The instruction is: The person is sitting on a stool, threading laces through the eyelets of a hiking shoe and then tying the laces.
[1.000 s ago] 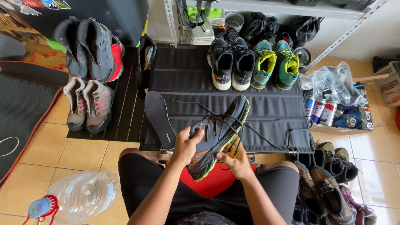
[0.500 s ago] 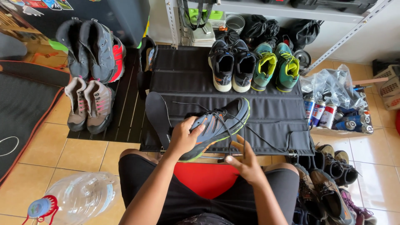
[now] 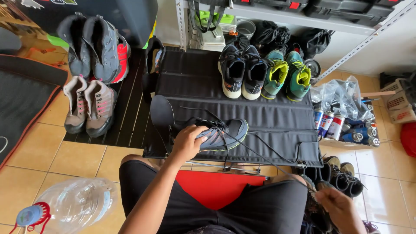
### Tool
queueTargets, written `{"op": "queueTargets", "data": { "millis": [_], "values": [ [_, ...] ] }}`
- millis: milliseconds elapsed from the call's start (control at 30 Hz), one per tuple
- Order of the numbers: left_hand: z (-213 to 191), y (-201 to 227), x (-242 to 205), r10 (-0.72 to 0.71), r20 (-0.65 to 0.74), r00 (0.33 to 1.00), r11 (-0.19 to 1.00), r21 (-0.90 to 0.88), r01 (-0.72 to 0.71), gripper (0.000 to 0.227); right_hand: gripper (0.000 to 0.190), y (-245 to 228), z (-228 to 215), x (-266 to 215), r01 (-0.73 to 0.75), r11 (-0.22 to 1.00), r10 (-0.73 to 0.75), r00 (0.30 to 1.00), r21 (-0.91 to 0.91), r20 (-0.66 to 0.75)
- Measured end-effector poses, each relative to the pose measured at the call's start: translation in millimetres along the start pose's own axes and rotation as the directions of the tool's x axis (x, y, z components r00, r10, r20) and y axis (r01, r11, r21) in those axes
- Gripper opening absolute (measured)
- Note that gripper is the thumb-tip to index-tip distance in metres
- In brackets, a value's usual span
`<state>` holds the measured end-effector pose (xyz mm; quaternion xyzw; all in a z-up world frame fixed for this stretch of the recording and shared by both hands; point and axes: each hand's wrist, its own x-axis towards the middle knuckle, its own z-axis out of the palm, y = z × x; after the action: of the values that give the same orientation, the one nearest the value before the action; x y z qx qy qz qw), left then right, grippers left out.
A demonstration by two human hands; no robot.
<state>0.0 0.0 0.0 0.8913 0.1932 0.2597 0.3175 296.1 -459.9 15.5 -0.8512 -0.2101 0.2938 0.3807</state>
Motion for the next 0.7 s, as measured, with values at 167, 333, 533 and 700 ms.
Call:
{"op": "queueTargets", "data": {
  "millis": [167,333,533,700],
  "values": [
    [1,1,-13,-0.011,-0.026,1.000,0.995,-0.103,0.008,0.020,0.028,-120,28,-22,0.286,0.874,-0.211,0.952,0.393,-0.224],
    [9,1,-30,0.058,0.002,0.998,0.994,-0.092,-0.057,0.031,0.021,-95,32,41,0.490,0.070,-0.337,0.831,0.869,-0.442],
    [27,-9,-42,0.219,-0.165,0.962,0.953,0.246,-0.174,0.031,0.031,-190,89,51,0.530,0.275,-0.684,0.694,0.802,-0.224],
    [34,-23,-45,0.072,0.058,0.996,0.964,0.250,-0.084,0.035,0.022,-249,178,51,0.493,0.787,-0.566,0.816,0.371,0.117]
  ]
}}
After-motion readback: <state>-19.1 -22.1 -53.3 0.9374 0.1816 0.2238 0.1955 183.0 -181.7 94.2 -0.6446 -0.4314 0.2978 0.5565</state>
